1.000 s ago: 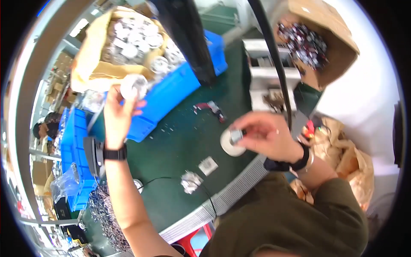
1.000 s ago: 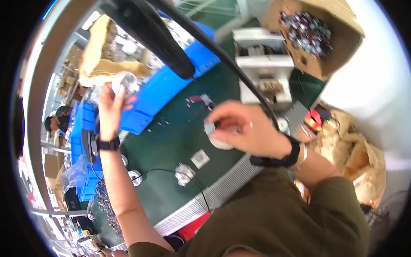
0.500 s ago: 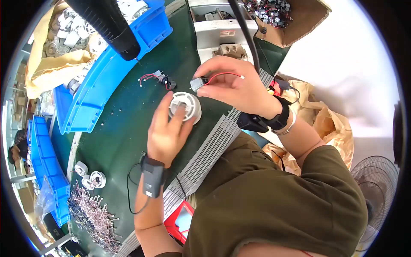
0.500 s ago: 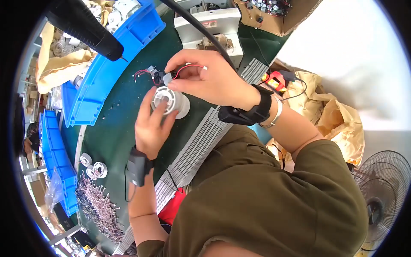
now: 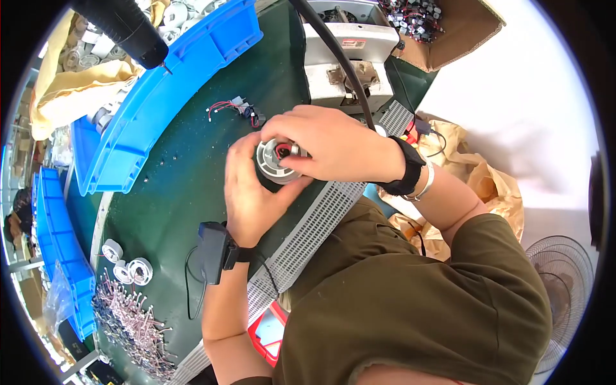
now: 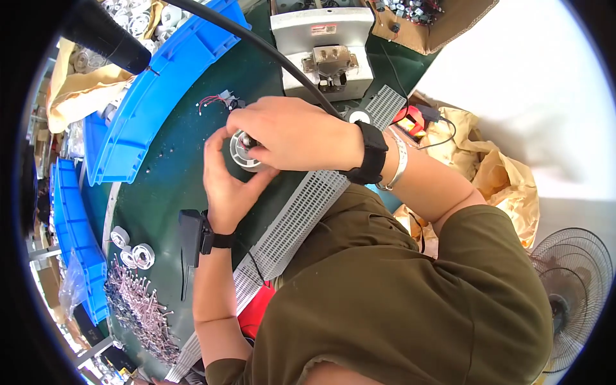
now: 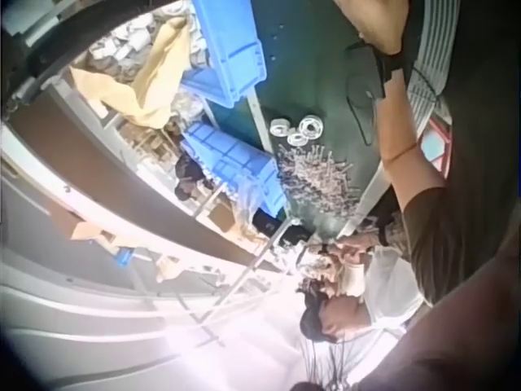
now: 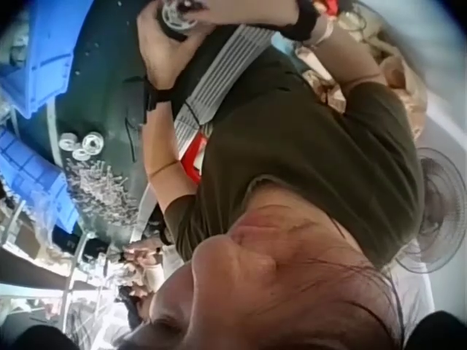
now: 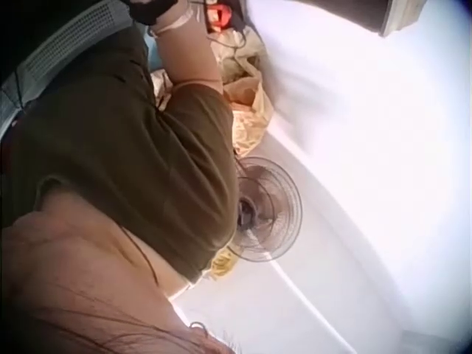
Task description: The person assembles components by placing a motor into a plastic housing, securing it with a power screwdriver, and setting the unit aside. This process is repeated multiple times with additional motors and housings.
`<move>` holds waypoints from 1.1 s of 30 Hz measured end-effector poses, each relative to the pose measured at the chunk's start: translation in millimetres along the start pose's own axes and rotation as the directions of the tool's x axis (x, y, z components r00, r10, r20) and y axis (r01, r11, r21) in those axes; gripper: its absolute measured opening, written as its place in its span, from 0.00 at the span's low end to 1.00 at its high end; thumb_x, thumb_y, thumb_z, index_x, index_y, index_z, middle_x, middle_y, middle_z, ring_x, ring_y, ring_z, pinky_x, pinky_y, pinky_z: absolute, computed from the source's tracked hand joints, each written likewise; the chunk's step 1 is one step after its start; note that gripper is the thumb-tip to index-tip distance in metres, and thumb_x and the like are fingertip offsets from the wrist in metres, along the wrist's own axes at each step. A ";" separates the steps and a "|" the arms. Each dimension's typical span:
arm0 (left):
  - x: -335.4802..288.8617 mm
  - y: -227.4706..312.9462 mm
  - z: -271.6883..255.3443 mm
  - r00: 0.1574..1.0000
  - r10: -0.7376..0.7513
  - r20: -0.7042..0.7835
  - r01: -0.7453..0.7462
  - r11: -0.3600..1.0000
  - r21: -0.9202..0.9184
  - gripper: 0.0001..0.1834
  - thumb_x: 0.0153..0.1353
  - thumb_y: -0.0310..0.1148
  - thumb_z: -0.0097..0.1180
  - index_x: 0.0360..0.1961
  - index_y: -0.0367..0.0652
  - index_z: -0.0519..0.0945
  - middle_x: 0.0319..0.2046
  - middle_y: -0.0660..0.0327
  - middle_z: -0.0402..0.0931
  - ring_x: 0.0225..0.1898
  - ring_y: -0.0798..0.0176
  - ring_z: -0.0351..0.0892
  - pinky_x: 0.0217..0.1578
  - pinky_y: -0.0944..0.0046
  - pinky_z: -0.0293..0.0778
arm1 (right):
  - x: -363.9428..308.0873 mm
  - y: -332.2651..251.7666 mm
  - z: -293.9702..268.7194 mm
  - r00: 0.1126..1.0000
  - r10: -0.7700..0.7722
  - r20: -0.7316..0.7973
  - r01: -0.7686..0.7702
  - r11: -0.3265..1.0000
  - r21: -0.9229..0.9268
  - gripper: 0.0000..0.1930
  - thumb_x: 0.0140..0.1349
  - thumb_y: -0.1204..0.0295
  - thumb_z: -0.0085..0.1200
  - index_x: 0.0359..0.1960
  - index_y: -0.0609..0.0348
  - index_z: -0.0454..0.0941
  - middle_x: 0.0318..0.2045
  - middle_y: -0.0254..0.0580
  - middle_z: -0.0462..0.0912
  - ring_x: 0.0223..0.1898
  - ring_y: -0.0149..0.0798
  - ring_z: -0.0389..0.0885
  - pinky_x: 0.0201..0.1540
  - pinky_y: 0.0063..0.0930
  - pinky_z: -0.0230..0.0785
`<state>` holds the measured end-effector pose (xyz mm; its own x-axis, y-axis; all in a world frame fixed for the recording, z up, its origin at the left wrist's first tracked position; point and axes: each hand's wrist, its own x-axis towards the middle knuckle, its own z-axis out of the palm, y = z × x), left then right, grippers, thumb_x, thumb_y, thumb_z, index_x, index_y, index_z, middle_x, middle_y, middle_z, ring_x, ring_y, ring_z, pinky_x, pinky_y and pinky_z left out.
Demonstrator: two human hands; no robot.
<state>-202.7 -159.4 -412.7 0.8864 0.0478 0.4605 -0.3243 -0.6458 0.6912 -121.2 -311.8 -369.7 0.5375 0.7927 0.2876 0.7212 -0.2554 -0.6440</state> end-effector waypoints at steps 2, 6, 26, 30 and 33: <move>-3.3 -2.6 0.3 1.000 0.010 0.016 -0.008 0.995 -0.098 0.35 0.39 0.29 0.70 0.49 0.37 0.66 0.45 0.50 0.70 0.45 0.48 0.73 0.44 0.57 0.70 | 0.8 -1.2 2.2 1.000 -0.019 0.008 0.019 0.998 -0.057 0.09 0.51 0.74 0.56 0.35 0.58 0.72 0.31 0.41 0.75 0.36 0.44 0.73 0.36 0.33 0.67; -9.4 -11.9 6.4 0.994 0.044 -0.098 -0.051 0.997 -0.064 0.35 0.40 0.28 0.70 0.50 0.37 0.66 0.45 0.49 0.71 0.44 0.48 0.74 0.43 0.57 0.72 | 3.1 -1.7 6.0 0.990 -0.143 0.002 0.140 0.966 -0.219 0.08 0.50 0.73 0.57 0.29 0.59 0.70 0.27 0.40 0.72 0.34 0.44 0.72 0.36 0.34 0.66; -15.4 -18.0 9.9 0.932 0.357 -0.067 -0.332 0.912 0.241 0.19 0.45 0.30 0.64 0.43 0.47 0.79 0.49 0.44 0.70 0.43 0.43 0.74 0.43 0.53 0.72 | 155.0 -68.3 -83.9 0.933 -0.152 -0.325 0.349 0.596 0.723 0.14 0.49 0.68 0.63 0.32 0.63 0.72 0.24 0.31 0.74 0.23 0.24 0.71 0.25 0.17 0.63; -16.9 -20.5 6.9 0.949 0.314 -0.042 -0.293 0.920 0.260 0.20 0.44 0.28 0.65 0.42 0.44 0.79 0.48 0.42 0.70 0.42 0.43 0.74 0.42 0.53 0.72 | 93.9 -63.6 -100.8 0.901 -0.011 -0.434 0.355 0.594 0.722 0.09 0.51 0.75 0.58 0.32 0.64 0.73 0.21 0.34 0.74 0.21 0.28 0.72 0.25 0.20 0.65; -17.5 -21.3 5.5 0.962 0.269 -0.041 -0.256 0.945 0.203 0.20 0.45 0.26 0.63 0.42 0.41 0.78 0.48 0.40 0.69 0.43 0.41 0.73 0.43 0.53 0.72 | 40.5 -48.7 -108.0 0.824 0.188 -0.535 0.302 0.654 0.694 0.15 0.50 0.79 0.57 0.40 0.67 0.70 0.21 0.37 0.75 0.20 0.28 0.74 0.24 0.20 0.66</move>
<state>-209.5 -150.7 -438.6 0.7523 -0.0966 0.6517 -0.4659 -0.7775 0.4224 -87.4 -327.0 -250.1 0.8122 0.3086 0.4950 0.3303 0.4563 -0.8263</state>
